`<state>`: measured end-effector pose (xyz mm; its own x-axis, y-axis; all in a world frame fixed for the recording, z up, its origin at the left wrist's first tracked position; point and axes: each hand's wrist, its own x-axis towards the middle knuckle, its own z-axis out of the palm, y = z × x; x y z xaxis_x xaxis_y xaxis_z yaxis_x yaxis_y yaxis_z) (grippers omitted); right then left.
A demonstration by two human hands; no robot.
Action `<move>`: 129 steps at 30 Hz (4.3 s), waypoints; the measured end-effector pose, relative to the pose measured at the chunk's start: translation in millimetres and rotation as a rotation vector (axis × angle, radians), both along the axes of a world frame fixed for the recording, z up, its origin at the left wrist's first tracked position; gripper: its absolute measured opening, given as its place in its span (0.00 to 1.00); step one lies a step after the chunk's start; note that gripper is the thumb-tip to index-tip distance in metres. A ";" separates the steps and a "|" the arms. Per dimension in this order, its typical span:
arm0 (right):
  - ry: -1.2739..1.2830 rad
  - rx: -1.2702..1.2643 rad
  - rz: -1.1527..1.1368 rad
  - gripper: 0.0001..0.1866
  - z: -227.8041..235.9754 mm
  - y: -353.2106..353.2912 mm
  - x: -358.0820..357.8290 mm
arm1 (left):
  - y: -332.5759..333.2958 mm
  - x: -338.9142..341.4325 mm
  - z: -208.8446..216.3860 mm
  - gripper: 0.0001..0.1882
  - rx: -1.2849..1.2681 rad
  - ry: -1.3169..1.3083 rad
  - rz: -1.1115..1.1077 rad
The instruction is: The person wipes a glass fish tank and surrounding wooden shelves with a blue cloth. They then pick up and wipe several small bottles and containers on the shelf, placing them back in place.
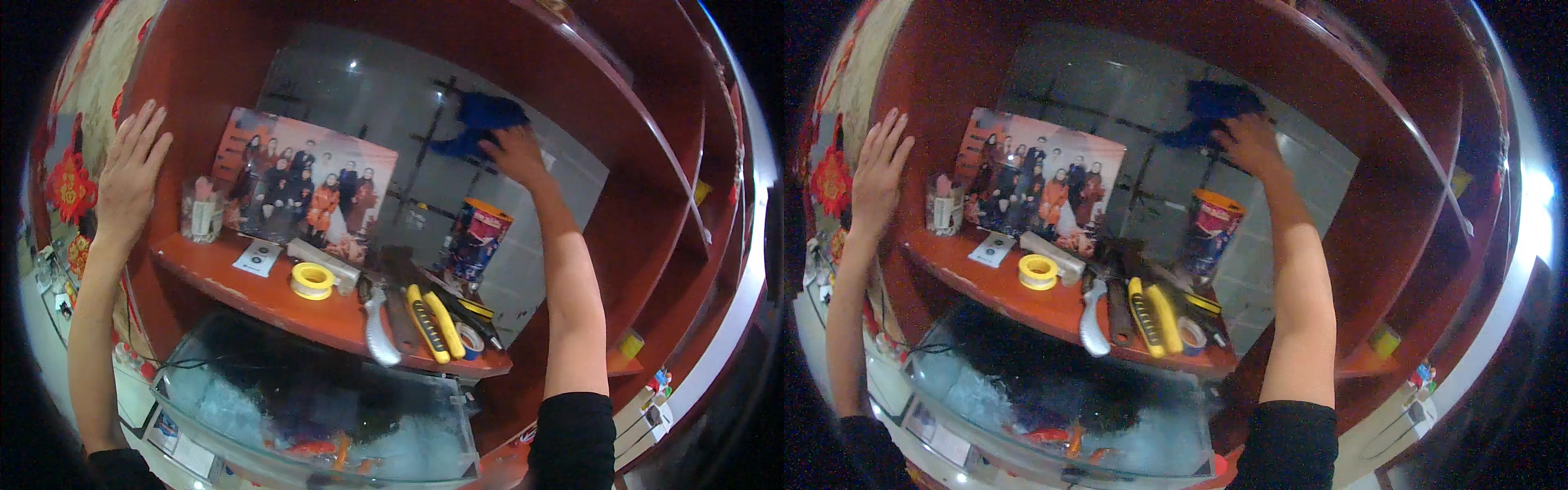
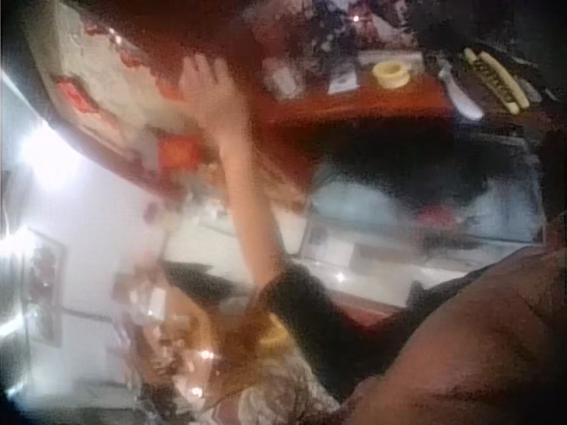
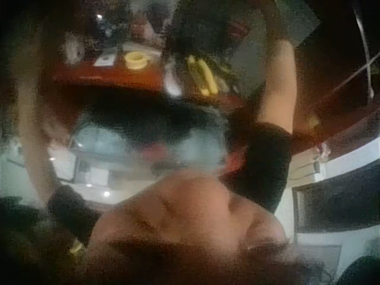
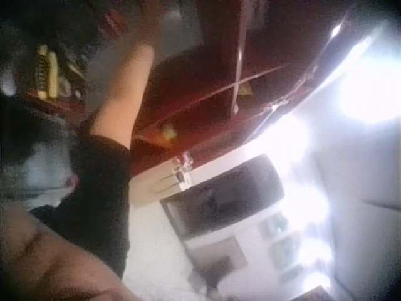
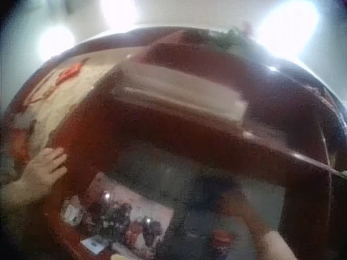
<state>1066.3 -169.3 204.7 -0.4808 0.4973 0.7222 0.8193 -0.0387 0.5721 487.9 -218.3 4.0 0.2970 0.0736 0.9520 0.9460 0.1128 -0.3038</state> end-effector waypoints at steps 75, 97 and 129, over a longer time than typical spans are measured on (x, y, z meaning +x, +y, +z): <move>-0.513 -1.218 -0.584 0.20 -374.7 -293.5 126.2 | -297.6 384.3 -154.2 0.13 -0.985 -0.292 -1.445; -0.112 -1.218 -0.424 0.13 -467.2 -294.5 125.3 | -362.4 347.0 -239.4 0.10 -1.117 -0.942 -1.190; 0.663 -0.868 -0.425 0.17 -727.7 -445.2 166.8 | -469.2 272.6 -370.8 0.08 -1.163 -1.539 -0.797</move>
<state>1233.2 -614.5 -523.0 0.1857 0.9766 0.1086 0.9822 -0.1876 0.0069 760.5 -687.5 -366.8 -0.2475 0.9687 0.0173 0.1762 0.0275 0.9840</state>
